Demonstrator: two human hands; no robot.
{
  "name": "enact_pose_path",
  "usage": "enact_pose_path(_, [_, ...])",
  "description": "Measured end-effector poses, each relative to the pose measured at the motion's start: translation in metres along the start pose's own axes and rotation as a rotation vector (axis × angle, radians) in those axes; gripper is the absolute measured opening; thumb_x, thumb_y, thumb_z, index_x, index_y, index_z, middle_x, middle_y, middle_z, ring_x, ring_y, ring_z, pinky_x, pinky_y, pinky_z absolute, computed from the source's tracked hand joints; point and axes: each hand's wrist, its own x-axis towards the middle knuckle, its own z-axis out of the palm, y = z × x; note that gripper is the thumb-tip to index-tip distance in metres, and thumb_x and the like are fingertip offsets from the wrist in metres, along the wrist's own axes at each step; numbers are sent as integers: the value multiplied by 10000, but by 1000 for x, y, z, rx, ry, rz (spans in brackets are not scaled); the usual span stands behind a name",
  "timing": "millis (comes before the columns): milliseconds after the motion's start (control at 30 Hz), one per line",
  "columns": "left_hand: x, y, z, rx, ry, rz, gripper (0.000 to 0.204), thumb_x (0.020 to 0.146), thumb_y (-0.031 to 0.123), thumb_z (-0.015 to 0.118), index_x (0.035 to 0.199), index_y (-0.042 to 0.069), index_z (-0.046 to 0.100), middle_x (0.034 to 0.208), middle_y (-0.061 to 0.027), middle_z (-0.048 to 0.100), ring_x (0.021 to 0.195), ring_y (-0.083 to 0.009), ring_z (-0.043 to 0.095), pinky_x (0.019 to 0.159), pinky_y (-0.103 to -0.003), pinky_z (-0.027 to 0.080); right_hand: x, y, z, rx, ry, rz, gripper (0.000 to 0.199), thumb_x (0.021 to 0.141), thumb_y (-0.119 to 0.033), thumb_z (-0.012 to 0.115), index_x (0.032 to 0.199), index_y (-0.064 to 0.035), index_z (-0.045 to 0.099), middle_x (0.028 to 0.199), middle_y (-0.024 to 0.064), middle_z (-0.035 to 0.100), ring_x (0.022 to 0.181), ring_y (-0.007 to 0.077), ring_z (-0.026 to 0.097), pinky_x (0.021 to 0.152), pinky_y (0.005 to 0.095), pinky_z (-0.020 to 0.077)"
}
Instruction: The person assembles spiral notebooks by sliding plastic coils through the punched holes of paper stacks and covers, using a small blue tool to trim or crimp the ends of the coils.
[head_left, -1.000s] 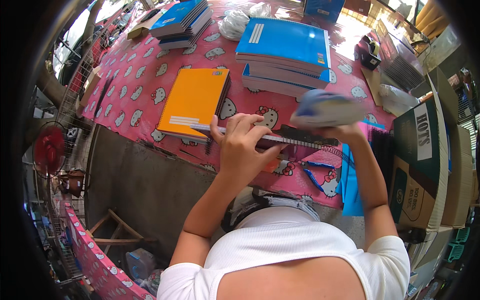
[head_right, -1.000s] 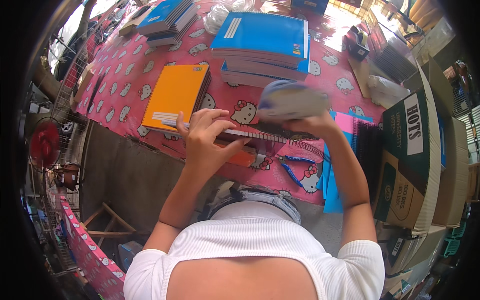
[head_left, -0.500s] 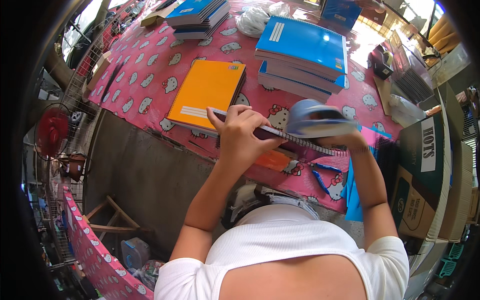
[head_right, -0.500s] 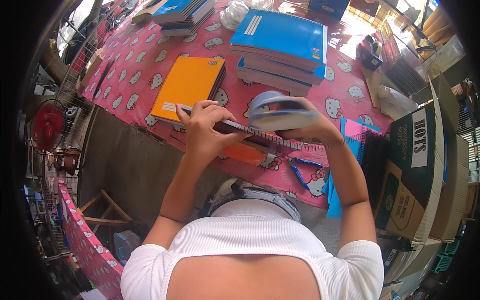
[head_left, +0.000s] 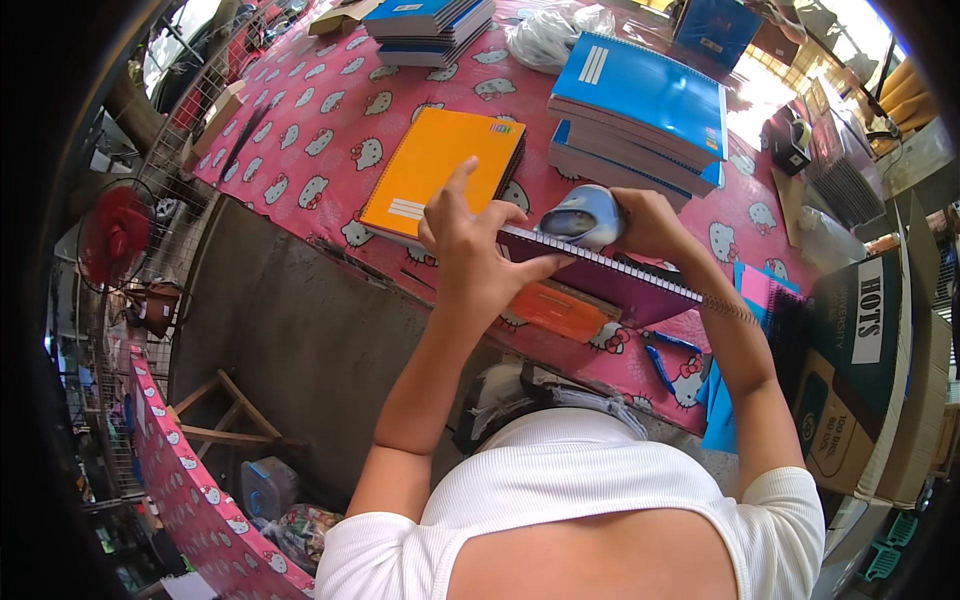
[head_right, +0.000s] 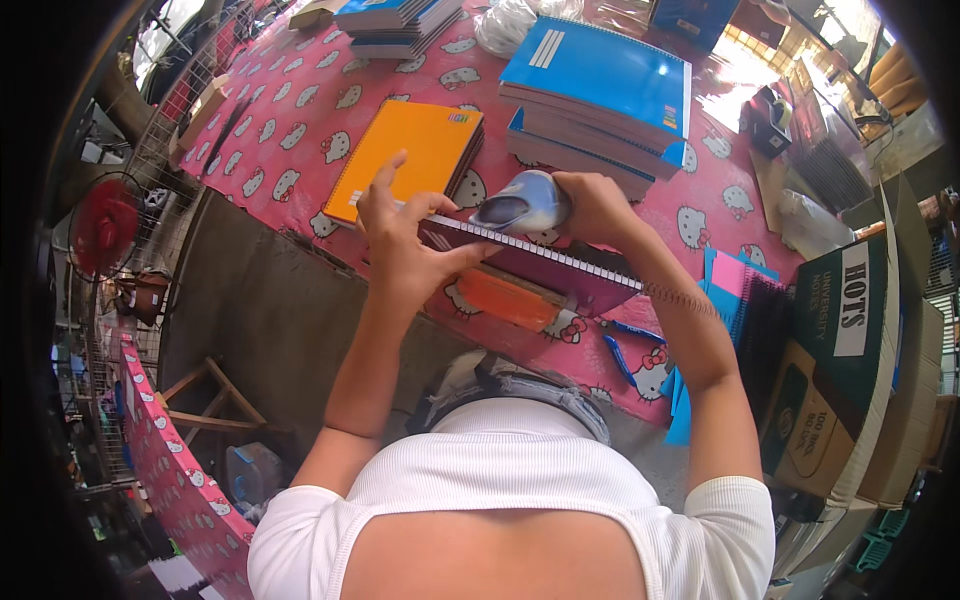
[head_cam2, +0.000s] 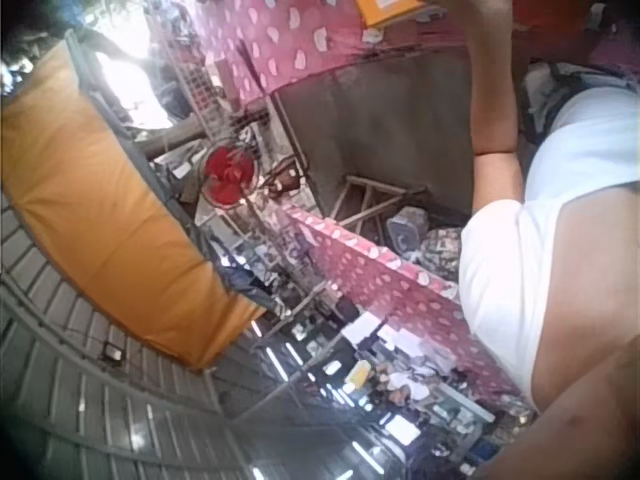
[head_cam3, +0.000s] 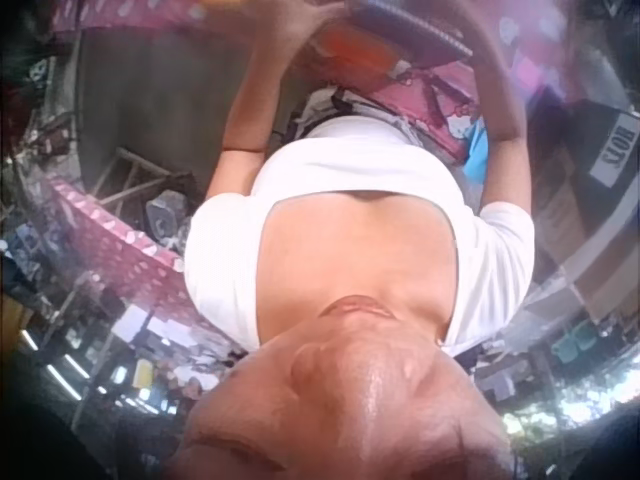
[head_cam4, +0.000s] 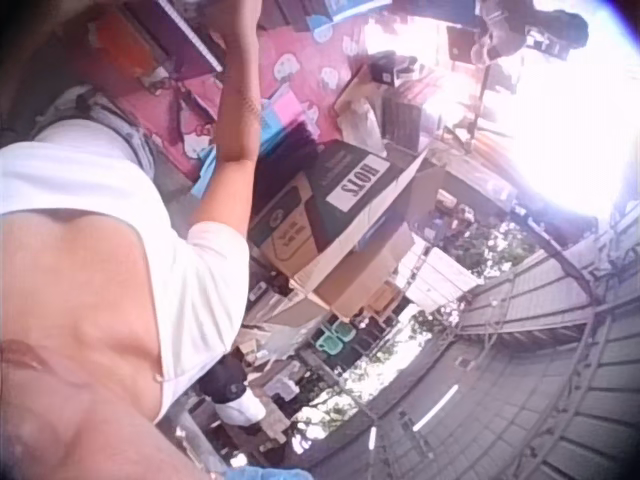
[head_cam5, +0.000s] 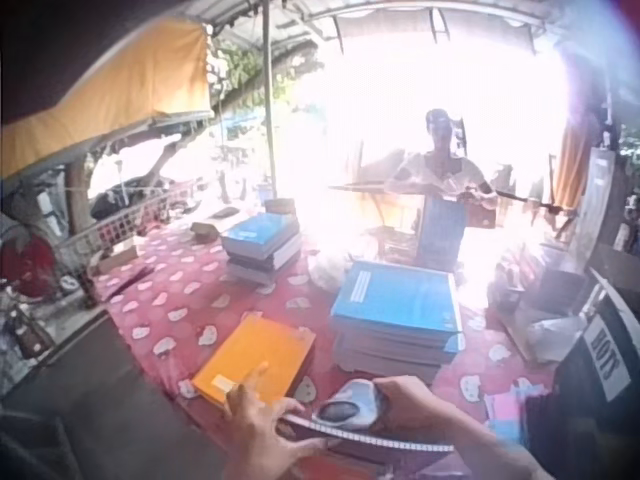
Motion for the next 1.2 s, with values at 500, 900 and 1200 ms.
enact_pose_path(500, [-19, -43, 10, -1142, 184, -501, 370, 732, -35, 760, 1061, 1, 595, 928, -72, 639, 871, -116, 621, 766, -248, 515, 34, -36, 5, 1020, -148, -42, 520, 598, 69, 720, 1099, -23, 612, 996, 90, 687, 846, 177, 640, 766, 332, 521])
enact_pose_path(900, [-21, -75, 2, -1229, -167, -453, 272, 828, -26, 674, 1089, 29, 619, 991, -21, 596, 876, -95, 557, 813, -249, 465, -25, 47, 29, -256, 293, -23, 697, 643, -185, 788, 1268, -84, 497, 1295, 149, 493, 1196, 315, 476, 888, 413, 481])
enact_pose_path(1200, [-10, -79, 22, -1550, -149, -491, 229, 810, 22, 721, 1017, 38, 624, 991, -38, 608, 928, -111, 555, 826, -241, 447, -182, -17, -14, 944, 487, 158, 544, 839, -383, 699, 1196, -10, 531, 1193, 96, 573, 1011, 155, 576, 838, 304, 465])
